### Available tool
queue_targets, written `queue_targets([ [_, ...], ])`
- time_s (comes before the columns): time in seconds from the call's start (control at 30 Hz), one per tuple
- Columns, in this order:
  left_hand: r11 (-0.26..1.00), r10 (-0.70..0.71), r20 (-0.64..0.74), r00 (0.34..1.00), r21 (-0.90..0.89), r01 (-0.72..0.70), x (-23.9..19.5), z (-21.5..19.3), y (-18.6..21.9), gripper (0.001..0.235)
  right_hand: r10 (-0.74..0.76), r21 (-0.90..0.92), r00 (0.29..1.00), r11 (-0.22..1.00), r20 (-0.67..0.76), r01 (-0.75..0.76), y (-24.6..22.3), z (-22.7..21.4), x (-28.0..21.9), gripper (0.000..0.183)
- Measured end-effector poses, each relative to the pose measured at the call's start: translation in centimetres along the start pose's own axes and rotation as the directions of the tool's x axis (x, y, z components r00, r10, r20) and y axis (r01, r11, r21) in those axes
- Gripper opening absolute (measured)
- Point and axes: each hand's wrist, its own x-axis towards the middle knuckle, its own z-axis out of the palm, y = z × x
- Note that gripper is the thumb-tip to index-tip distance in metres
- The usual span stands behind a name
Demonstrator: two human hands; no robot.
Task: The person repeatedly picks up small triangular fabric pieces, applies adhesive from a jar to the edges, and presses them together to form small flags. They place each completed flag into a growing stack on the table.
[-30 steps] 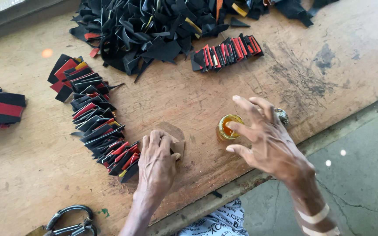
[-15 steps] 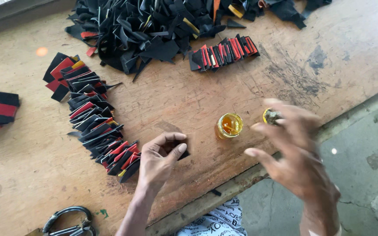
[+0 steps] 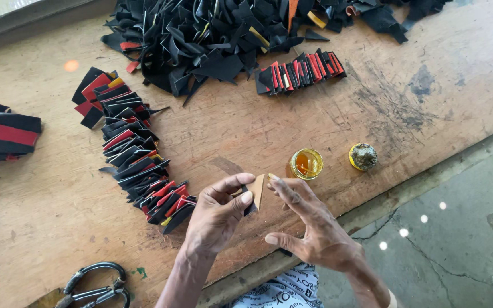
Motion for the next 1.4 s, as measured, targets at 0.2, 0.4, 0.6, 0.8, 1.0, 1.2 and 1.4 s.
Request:
queue_targets([
  [0.2, 1.0, -0.016, -0.022, 1.0, 0.016, 0.016, -0.1, 0.1, -0.1, 0.035, -0.063, -0.022, 0.997, 0.998, -0.035, 0.062, -0.4, 0.1, 0.3, 0.097],
  [0.4, 1.0, 0.006, -0.02, 1.0, 0.013, -0.006, -0.1, 0.1, 0.1, 0.036, -0.171, -0.255, 0.982, 0.956, -0.083, 0.145, -0.8, 0.4, -0.6, 0.073],
  [0.6, 1.0, -0.022, 0.027, 0.999, -0.017, 0.022, 0.1, 0.7, -0.1, 0.036, -0.225, -0.135, 0.968, 0.968, -0.108, 0.21, 0.1, 0.7, 0.6, 0.094],
  [0.8, 0.999, 0.027, -0.019, 0.999, -0.029, -0.027, 0.3, 0.7, 0.4, 0.035, -0.246, -0.245, 0.969, 0.94, 0.003, 0.239, -0.2, 2.1, -2.0, 0.082],
  [1.0, 1.0, -0.019, 0.029, 0.999, -0.007, 0.019, -0.2, 1.6, 0.4, 0.035, -0.234, -0.308, 0.967, 0.932, -0.103, 0.193, 0.2, 1.2, -0.8, 0.075],
  [1.2, 0.997, -0.013, 0.255, 0.967, 0.081, -0.008, -1.9, 3.4, 1.6, 0.023, -0.239, -0.466, 0.911, 0.883, -0.335, 0.06, 0.5, -2.7, 1.4, 0.079],
  [1.4, 0.812, 0.369, 0.222, 0.903, 0.395, -0.429, 2.0, 3.2, 3.0, 0.011, -0.107, 0.023, 0.751, 0.987, -0.652, 0.161, 2.3, -3.9, -1.4, 0.071],
])
